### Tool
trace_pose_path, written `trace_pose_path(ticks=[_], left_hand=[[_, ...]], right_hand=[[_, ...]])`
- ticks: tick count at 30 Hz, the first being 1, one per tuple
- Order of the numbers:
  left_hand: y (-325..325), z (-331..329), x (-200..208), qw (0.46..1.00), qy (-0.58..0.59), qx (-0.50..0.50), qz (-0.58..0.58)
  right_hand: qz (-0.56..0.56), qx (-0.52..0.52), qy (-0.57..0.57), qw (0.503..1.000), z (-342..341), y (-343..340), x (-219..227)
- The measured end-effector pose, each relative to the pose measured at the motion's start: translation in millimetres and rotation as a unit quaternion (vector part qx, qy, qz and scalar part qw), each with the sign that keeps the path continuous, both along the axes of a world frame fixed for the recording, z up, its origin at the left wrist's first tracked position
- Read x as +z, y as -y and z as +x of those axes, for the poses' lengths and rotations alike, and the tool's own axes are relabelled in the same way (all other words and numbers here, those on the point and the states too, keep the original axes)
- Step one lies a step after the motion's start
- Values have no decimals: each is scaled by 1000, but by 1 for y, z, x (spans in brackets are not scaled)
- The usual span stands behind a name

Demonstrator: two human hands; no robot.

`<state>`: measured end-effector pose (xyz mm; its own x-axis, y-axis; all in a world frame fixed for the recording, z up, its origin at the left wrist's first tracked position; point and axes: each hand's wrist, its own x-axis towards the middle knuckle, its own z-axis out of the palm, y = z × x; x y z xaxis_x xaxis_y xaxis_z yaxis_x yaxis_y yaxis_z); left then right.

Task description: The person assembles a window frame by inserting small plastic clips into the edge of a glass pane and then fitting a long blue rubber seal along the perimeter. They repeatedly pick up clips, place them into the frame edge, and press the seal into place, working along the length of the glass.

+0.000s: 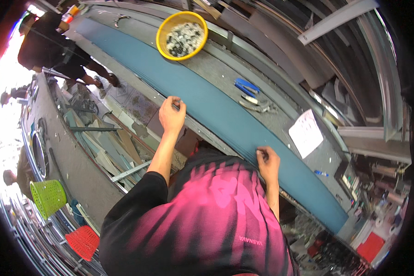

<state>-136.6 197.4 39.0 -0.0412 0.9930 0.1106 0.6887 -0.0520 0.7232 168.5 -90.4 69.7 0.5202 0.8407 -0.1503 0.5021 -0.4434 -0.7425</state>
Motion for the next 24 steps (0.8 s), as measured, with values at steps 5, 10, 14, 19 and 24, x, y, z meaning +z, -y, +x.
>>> trace_pose_path(ticks=[5,10,14,19,24], left_hand=[[63,-10,-7,986,-62,-154,-12],[82,-19,-15,979,-43,-197,25],[88,-23,-16,960,-71,-265,53],[94,-17,-13,953,-89,-285,51],[97,-15,-21,945,-90,-306,76]], right_hand=[[11,93,-4,996,-32,-8,0],[11,197,81,977,-53,-14,-20],[-60,178,74,979,-58,8,-25],[31,58,167,984,-63,61,-27],[67,-59,254,963,-77,103,-37]])
